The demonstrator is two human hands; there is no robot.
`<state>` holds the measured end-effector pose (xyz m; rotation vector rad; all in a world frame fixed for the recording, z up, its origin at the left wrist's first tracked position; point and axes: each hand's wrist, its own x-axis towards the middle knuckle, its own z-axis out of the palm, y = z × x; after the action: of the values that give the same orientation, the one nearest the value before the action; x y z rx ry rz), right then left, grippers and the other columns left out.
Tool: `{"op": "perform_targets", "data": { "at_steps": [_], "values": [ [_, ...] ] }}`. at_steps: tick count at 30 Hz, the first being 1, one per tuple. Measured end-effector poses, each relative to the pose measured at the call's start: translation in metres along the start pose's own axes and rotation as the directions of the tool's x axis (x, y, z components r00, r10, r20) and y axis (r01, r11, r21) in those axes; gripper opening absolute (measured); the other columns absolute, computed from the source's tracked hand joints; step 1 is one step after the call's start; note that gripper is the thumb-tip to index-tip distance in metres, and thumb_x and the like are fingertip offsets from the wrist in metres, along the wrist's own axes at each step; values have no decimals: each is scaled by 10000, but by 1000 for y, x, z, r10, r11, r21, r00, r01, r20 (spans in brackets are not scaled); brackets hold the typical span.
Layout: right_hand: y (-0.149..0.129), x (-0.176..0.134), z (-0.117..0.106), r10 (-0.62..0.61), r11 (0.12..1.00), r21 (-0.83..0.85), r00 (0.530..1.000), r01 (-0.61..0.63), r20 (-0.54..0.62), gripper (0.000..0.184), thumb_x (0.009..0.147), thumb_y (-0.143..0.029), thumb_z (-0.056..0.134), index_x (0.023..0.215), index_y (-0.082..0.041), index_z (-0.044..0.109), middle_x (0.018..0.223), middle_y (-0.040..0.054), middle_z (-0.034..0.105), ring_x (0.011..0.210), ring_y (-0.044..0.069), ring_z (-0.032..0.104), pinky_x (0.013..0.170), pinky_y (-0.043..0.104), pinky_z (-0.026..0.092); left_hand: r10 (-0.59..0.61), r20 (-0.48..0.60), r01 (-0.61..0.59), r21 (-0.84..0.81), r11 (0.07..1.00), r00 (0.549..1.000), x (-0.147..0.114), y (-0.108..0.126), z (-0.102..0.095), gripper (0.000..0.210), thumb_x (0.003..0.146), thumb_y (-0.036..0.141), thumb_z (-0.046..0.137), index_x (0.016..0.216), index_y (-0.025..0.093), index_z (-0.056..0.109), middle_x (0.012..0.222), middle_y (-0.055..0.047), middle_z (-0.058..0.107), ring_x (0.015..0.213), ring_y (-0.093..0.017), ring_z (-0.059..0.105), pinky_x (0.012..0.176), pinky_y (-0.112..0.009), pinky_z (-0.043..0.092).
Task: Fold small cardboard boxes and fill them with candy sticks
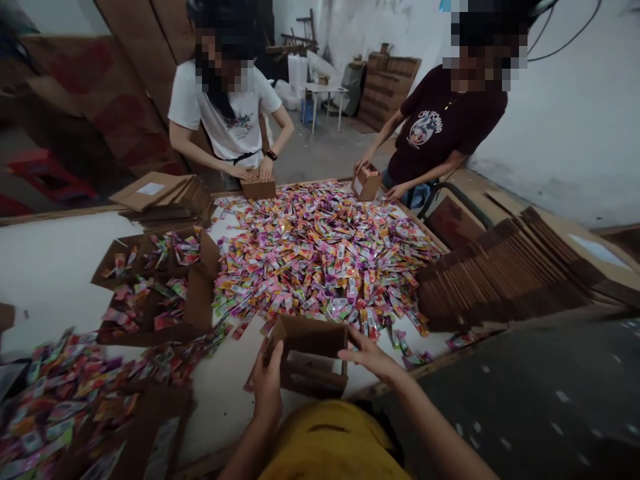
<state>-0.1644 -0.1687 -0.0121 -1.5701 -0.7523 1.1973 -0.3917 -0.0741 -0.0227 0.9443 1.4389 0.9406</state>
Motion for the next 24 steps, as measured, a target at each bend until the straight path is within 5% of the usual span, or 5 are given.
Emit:
{"op": "perform_targets", "data": {
  "at_steps": [3, 6, 9, 20, 24],
  "values": [
    [31, 7, 3, -21, 997, -71, 992, 12, -123, 696, 458, -380, 877, 1084, -198, 632, 1119, 78, 701, 1062, 274, 622, 976, 437, 475, 222, 295, -274, 148, 950, 929, -4, -3, -8, 568, 849, 472, 633, 1369, 254, 555, 1430, -82, 555, 1358, -275, 466, 1157, -460, 350],
    [58, 16, 3, -37, 993, -116, 941, -2, -335, 517, 514, -401, 824, 942, -182, 636, 969, 73, 725, 941, 268, 650, 883, 421, 509, 414, 583, -641, 254, 725, 699, -2, -14, -27, 619, 740, 467, 750, 1321, 305, 611, 1402, -73, 583, 1351, -335, 459, 1164, -555, 312],
    [63, 23, 3, -99, 975, -216, 963, 45, -249, 375, 593, -389, 774, 887, -179, 673, 890, 52, 736, 841, 239, 655, 797, 378, 523, 394, 730, -781, 302, 547, 558, 8, -23, -43, 560, 658, 480, 813, 1192, 355, 700, 1301, -70, 659, 1273, -371, 512, 1095, -622, 373],
    [-7, 9, 11, -213, 928, -297, 974, 225, 72, 446, 768, -431, 713, 1173, -244, 708, 1173, 76, 713, 1130, 278, 624, 1030, 470, 437, 107, 513, -294, 298, 908, 852, 9, -30, -59, 320, 630, 496, 782, 757, 204, 747, 1133, -145, 732, 1116, -346, 639, 1037, -572, 431],
    [-14, -11, 2, -227, 867, -382, 936, 320, 270, 367, 830, -477, 673, 1128, -271, 734, 1223, 84, 682, 1157, 267, 607, 1021, 434, 448, 81, 331, -163, 227, 960, 940, -11, -26, -47, 441, 631, 462, 790, 912, 163, 628, 988, -126, 726, 957, -288, 674, 884, -448, 528]
  ]
}}
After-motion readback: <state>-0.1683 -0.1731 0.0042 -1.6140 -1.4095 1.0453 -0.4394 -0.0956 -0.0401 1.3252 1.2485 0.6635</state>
